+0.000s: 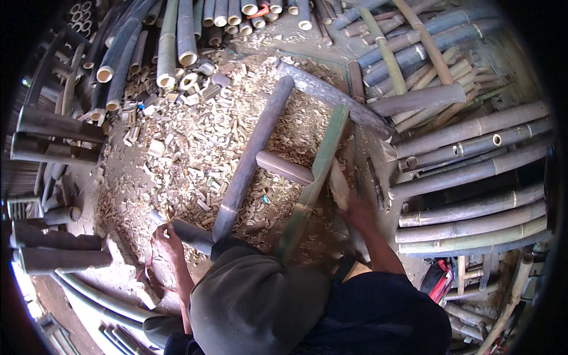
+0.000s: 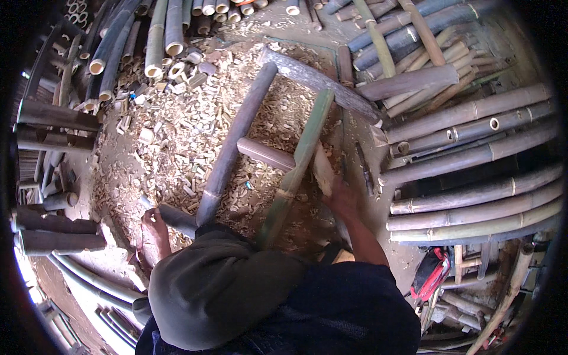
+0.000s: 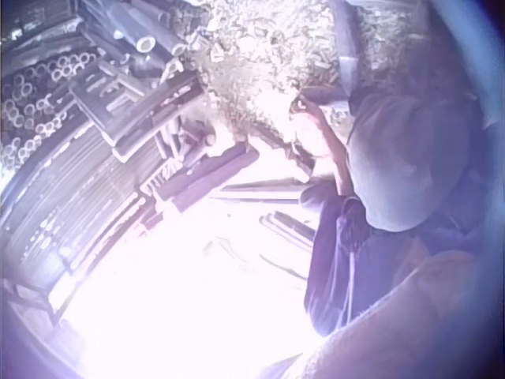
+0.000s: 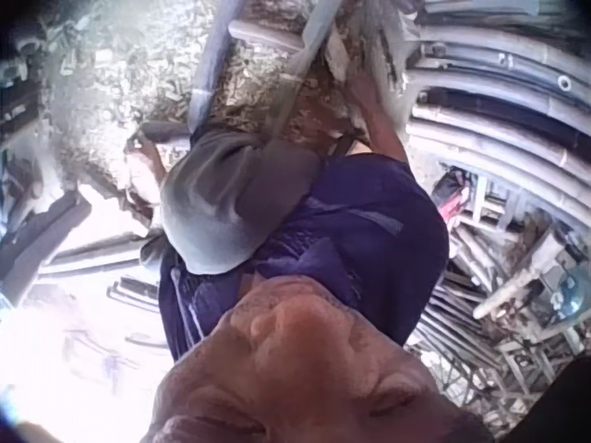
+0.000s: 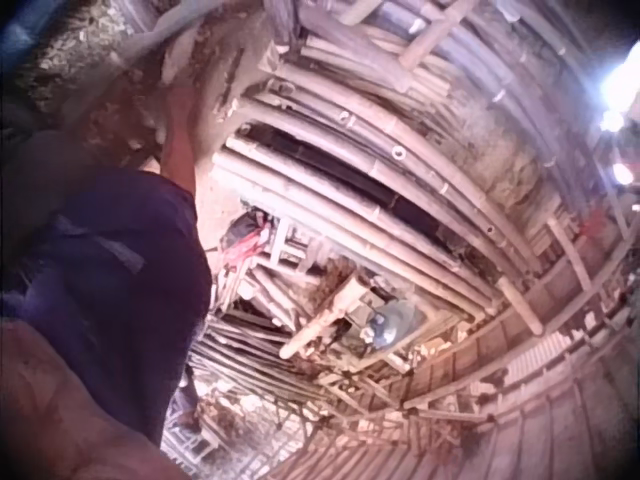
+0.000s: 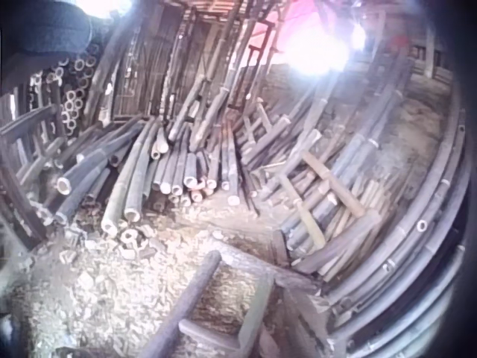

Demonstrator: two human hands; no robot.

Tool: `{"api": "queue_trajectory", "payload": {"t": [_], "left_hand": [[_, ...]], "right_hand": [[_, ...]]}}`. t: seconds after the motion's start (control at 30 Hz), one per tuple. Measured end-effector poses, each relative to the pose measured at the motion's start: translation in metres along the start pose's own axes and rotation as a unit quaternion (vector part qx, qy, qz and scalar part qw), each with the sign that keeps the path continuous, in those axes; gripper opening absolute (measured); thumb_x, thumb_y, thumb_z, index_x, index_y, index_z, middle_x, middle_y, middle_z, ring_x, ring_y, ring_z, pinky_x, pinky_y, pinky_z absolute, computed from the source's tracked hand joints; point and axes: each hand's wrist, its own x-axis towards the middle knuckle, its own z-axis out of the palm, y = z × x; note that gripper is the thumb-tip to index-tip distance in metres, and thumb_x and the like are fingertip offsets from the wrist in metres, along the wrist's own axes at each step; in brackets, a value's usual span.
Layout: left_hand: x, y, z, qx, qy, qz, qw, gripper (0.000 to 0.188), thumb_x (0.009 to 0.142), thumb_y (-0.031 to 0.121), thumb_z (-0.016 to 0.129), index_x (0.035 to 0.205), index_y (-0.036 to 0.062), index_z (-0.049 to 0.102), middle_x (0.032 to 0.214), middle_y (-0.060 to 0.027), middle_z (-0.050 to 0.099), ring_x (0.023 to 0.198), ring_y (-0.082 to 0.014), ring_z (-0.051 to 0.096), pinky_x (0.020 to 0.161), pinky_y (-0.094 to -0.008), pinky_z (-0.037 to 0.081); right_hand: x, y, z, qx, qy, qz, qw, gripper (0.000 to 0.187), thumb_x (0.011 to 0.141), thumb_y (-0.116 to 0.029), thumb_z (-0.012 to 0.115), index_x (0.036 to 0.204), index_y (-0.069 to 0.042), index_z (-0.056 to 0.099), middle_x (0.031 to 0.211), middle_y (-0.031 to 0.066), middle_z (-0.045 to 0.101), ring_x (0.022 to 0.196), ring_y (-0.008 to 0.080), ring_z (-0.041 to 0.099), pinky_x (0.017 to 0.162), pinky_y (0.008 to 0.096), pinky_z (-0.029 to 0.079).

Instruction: The person fits bamboo pipes into holes in a larger bamboo frame, taps the joints together by hand, and measures the distance between the pipes using a ruler.

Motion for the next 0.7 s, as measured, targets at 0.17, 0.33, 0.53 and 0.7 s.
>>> {"api": "queue_trajectory", "payload": {"t": [0.17, 0.33, 0.53, 0.7], "left_hand": [[-0.005, 0.042, -0.014, 0.039, -0.03, -0.061, 0.997, 0.018, 0.093, 0.02, 0.068, 0.1, 0.0041, 0.071, 0.105, -0.0198, 0.066, 0.099, -0.0389, 0.061, 0.09, -0.0491, 0.046], [-0.006, 0.017, 0.003, -0.068, -0.014, -0.058, 0.996, 0.023, 0.094, 0.025, 0.068, 0.103, 0.0041, 0.069, 0.101, -0.0174, 0.065, 0.099, -0.0358, 0.059, 0.089, -0.0474, 0.046], [-0.002, -0.016, 0.003, -0.075, -0.036, -0.06, 0.995, 0.03, 0.092, 0.032, 0.072, 0.095, 0.0025, 0.067, 0.098, -0.016, 0.063, 0.095, -0.033, 0.056, 0.089, -0.0463, 0.044], [0.0, 0.019, -0.015, -0.07, -0.07, -0.103, 0.99, 0.03, 0.091, 0.031, 0.071, 0.096, 0.0019, 0.068, 0.099, -0.0178, 0.065, 0.095, -0.0335, 0.06, 0.086, -0.0449, 0.047]], "right_hand": [[-0.049, 0.016, -0.035, -0.041, -0.034, 0.056, 0.997, 0.087, 0.07, -0.042, 0.086, 0.132, -0.002, 0.041, 0.111, 0.0237, 0.065, 0.1, 0.0431, 0.067, 0.085, 0.0506, 0.054], [-0.069, 0.029, -0.013, -0.037, -0.057, 0.08, 0.994, 0.089, 0.07, -0.044, 0.085, 0.135, -0.004, 0.039, 0.105, 0.024, 0.068, 0.097, 0.0422, 0.069, 0.084, 0.0509, 0.054], [-0.018, 0.035, -0.032, -0.139, -0.1, 0.033, 0.985, 0.076, 0.079, -0.053, 0.076, 0.132, -0.004, 0.055, 0.115, 0.024, 0.069, 0.101, 0.0427, 0.069, 0.088, 0.052, 0.053], [0.118, -0.031, -0.103, 0.054, 0.126, -0.036, 0.99, 0.055, 0.095, -0.047, 0.058, 0.128, -0.004, 0.061, 0.119, 0.0283, 0.064, 0.113, 0.048, 0.06, 0.097, 0.0558, 0.048]]}}
